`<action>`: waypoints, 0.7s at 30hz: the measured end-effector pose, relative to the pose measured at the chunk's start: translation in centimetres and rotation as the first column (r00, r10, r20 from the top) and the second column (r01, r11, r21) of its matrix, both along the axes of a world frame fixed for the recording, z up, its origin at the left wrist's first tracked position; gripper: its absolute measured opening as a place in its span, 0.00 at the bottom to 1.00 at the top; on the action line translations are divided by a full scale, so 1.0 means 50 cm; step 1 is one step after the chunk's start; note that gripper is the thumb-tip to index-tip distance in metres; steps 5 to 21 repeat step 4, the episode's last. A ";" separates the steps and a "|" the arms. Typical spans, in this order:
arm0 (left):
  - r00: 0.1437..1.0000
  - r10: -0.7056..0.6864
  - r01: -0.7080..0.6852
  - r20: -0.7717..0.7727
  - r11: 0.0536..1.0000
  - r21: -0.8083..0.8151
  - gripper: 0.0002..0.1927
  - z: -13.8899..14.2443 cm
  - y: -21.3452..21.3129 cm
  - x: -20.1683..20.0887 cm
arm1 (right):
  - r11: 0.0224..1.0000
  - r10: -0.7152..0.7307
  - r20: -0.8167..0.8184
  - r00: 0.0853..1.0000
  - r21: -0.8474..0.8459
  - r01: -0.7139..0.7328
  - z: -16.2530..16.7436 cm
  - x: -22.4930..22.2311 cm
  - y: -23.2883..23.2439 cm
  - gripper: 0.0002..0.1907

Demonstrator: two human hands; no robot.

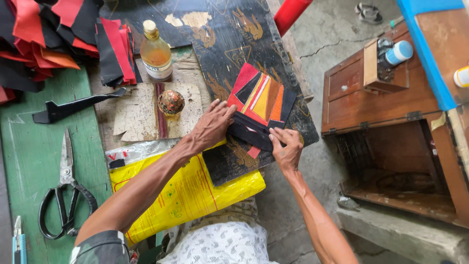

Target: The person aligns a black zipper along the top edge of a colorful patchwork pouch, presses the zipper tape against the edge, and folds the fabric over it. They pick up a knife to trim a small piece, apply glue from a red bottle, and press the seam to secure the zipper onto the pouch.

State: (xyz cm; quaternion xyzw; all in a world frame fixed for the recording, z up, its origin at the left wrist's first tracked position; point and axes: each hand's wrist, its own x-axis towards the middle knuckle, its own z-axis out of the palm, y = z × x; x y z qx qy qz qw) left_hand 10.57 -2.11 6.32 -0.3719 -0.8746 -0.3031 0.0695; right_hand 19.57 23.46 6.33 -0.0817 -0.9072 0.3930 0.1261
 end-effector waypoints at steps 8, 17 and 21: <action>0.990 0.022 -0.064 -0.140 0.952 -0.299 0.24 -0.002 0.013 0.013 | 0.926 0.154 -0.111 0.982 0.363 -0.105 0.006 0.018 -0.014 0.18; 0.990 0.022 -0.064 -0.140 0.952 -0.299 0.24 -0.002 0.013 0.013 | 0.926 0.154 -0.111 0.982 0.363 -0.105 0.006 0.018 -0.014 0.18; 0.990 0.022 -0.064 -0.140 0.952 -0.299 0.24 -0.002 0.013 0.013 | 0.926 0.154 -0.111 0.982 0.363 -0.105 0.006 0.018 -0.014 0.18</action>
